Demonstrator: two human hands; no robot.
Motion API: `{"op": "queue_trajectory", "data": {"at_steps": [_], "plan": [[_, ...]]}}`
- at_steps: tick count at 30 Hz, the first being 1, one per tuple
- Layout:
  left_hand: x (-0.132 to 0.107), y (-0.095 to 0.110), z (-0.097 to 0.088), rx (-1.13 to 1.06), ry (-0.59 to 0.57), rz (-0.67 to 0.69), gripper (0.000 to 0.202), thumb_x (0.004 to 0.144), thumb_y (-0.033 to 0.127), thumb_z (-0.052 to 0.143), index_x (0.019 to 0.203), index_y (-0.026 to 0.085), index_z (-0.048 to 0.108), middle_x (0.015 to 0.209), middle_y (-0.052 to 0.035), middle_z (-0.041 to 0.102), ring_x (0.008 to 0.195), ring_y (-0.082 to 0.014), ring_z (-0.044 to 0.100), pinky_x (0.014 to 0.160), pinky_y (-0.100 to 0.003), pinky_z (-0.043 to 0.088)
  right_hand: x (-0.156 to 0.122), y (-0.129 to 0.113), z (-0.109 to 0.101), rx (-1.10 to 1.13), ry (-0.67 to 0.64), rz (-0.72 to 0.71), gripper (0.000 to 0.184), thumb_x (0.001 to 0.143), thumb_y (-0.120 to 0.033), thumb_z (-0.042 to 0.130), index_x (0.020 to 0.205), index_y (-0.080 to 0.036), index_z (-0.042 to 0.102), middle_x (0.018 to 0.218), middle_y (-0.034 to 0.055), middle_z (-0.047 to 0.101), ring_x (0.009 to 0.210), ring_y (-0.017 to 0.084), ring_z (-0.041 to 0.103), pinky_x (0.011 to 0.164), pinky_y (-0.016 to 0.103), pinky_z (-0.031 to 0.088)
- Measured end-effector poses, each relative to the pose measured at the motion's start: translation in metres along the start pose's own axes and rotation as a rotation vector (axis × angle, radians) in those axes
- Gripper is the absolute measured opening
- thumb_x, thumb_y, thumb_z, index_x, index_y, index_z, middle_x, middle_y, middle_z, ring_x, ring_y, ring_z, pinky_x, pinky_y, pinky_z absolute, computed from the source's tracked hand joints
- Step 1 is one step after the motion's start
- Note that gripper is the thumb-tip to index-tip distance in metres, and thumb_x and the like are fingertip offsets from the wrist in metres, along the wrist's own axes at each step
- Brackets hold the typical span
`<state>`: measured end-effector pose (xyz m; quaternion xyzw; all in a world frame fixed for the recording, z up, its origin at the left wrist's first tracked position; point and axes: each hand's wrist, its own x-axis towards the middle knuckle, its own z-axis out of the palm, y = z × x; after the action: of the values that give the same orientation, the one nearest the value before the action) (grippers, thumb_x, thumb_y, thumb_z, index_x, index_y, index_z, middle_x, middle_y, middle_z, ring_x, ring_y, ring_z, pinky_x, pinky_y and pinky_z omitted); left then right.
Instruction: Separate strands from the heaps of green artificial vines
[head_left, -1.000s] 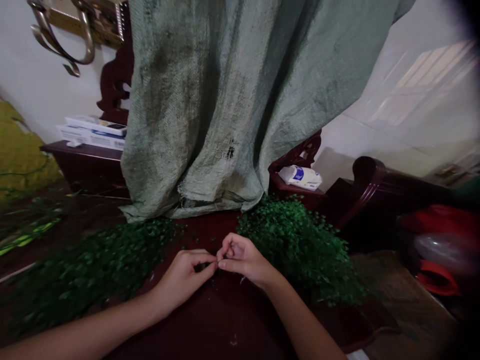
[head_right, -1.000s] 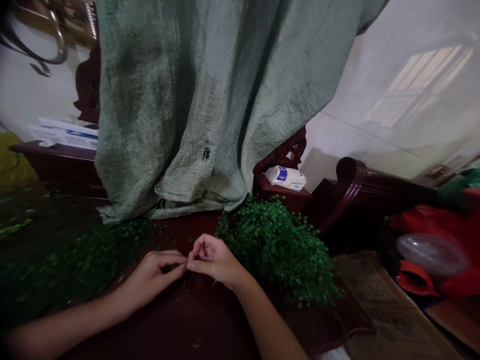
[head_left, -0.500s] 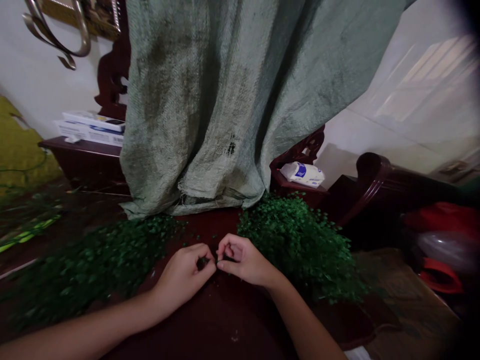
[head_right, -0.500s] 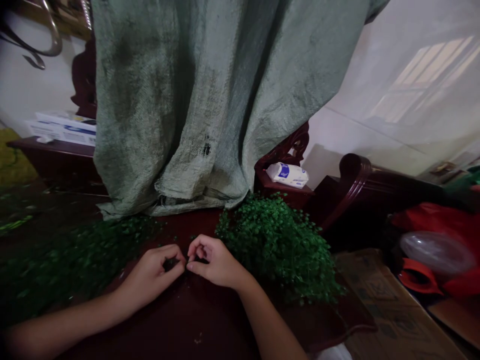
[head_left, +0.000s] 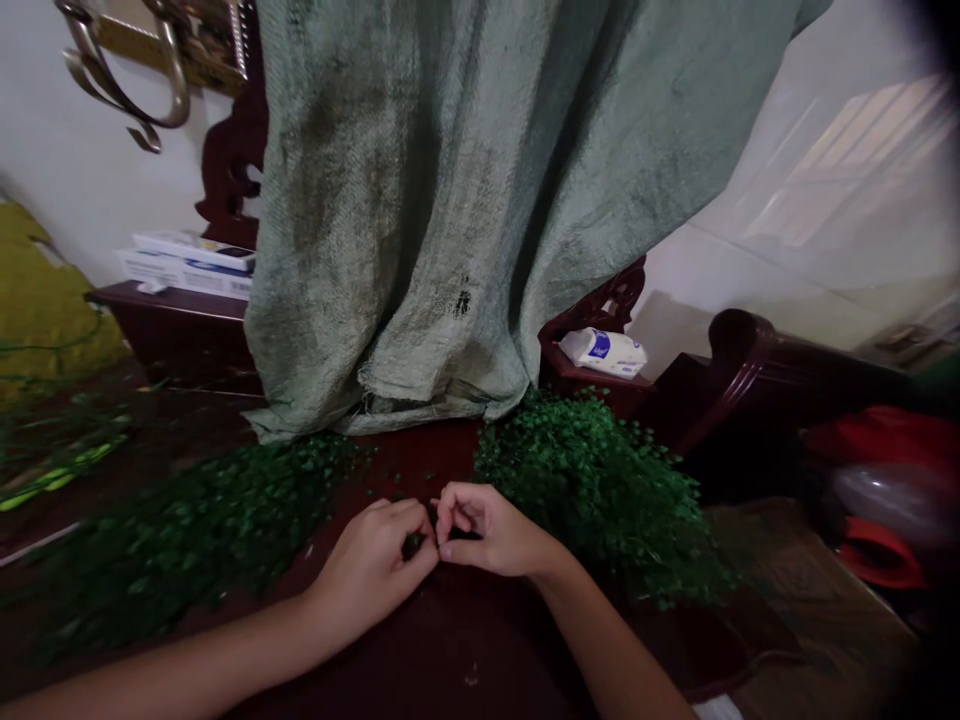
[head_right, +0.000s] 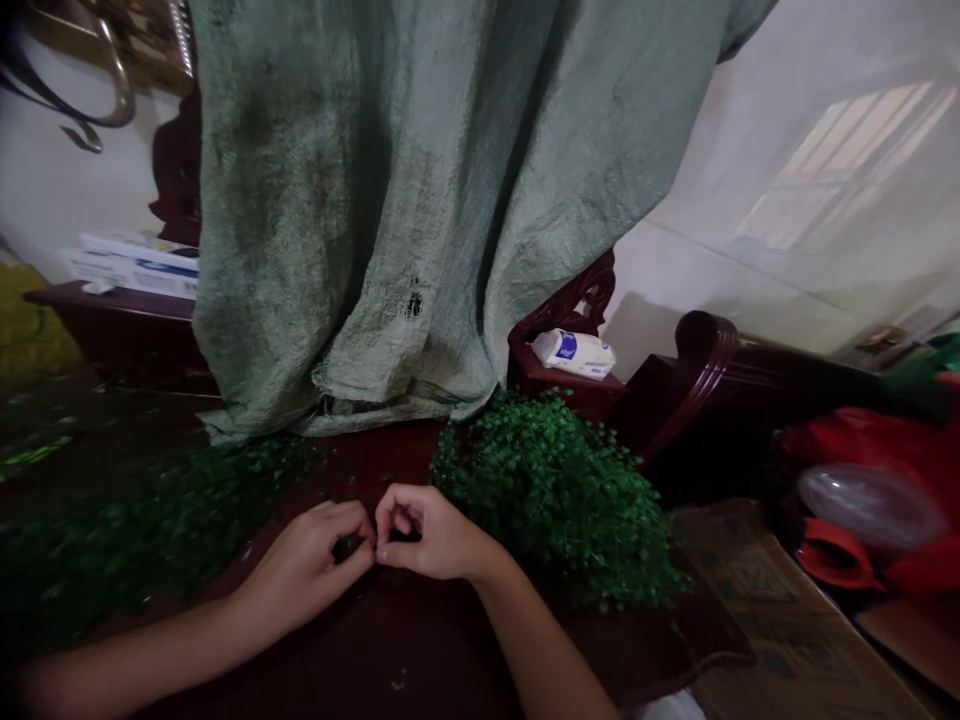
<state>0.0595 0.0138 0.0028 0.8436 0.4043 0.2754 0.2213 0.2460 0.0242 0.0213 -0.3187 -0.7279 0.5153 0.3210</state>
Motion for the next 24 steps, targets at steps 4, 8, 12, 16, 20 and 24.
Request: {"op": "queue_trajectory", "data": {"at_steps": [4, 8, 12, 16, 20, 24], "plan": [[-0.0011, -0.0012, 0.0013, 0.020, 0.008, 0.011, 0.012, 0.081, 0.019, 0.051, 0.071, 0.019, 0.058, 0.069, 0.0004, 0.062, 0.065, -0.0179, 0.056, 0.068, -0.032, 0.038, 0.0004, -0.0024, -0.0006, 0.011, -0.021, 0.103, 0.040, 0.065, -0.035, 0.080, 0.064, -0.019, 0.044, 0.066, -0.0025, 0.056, 0.058, 0.008, 0.035, 0.055, 0.022, 0.030], [-0.0025, 0.0000, 0.0024, 0.026, 0.012, 0.030, 0.012, 0.080, 0.018, 0.051, 0.070, 0.019, 0.057, 0.067, 0.0011, 0.061, 0.063, -0.0171, 0.056, 0.068, -0.031, 0.038, 0.0003, -0.0005, -0.0011, 0.075, -0.064, 0.200, 0.052, 0.057, -0.041, 0.084, 0.058, -0.019, 0.037, 0.065, -0.0020, 0.057, 0.056, 0.007, 0.041, 0.053, 0.021, 0.033], [-0.0031, 0.0012, 0.0029, 0.025, 0.012, 0.070, 0.012, 0.079, 0.016, 0.051, 0.070, 0.019, 0.057, 0.065, 0.0025, 0.060, 0.059, -0.0150, 0.056, 0.069, -0.031, 0.038, 0.0005, 0.0016, -0.0019, 0.100, -0.102, 0.251, 0.053, 0.057, -0.042, 0.085, 0.057, -0.018, 0.038, 0.065, -0.0024, 0.056, 0.055, 0.006, 0.044, 0.054, 0.021, 0.034], [-0.0018, -0.0009, 0.0014, 0.026, 0.013, 0.076, 0.012, 0.079, 0.016, 0.050, 0.070, 0.019, 0.058, 0.065, 0.0012, 0.060, 0.061, -0.0161, 0.056, 0.067, -0.030, 0.038, -0.0023, -0.0027, -0.0042, 0.093, -0.209, 0.220, 0.052, 0.060, -0.045, 0.082, 0.056, -0.018, 0.038, 0.060, -0.0051, 0.052, 0.052, 0.005, 0.040, 0.052, 0.020, 0.032], [0.0008, -0.0038, 0.0004, -0.050, 0.034, -0.085, 0.013, 0.077, 0.015, 0.049, 0.067, 0.018, 0.057, 0.066, -0.0003, 0.061, 0.060, -0.0159, 0.056, 0.056, -0.025, 0.036, -0.0066, -0.0039, -0.0061, 0.107, -0.449, 0.157, 0.046, 0.060, -0.042, 0.084, 0.056, -0.016, 0.045, 0.057, -0.0056, 0.054, 0.047, 0.003, 0.034, 0.049, 0.020, 0.030], [0.0013, -0.0031, 0.0017, -0.106, -0.023, 0.004, 0.014, 0.076, 0.015, 0.050, 0.067, 0.018, 0.059, 0.065, 0.0008, 0.059, 0.058, -0.0138, 0.055, 0.056, -0.024, 0.036, -0.0029, 0.0020, -0.0053, 0.353, -0.148, 0.095, 0.039, 0.063, -0.027, 0.084, 0.061, -0.018, 0.046, 0.061, -0.0049, 0.055, 0.056, 0.008, 0.047, 0.059, 0.023, 0.039]]}}
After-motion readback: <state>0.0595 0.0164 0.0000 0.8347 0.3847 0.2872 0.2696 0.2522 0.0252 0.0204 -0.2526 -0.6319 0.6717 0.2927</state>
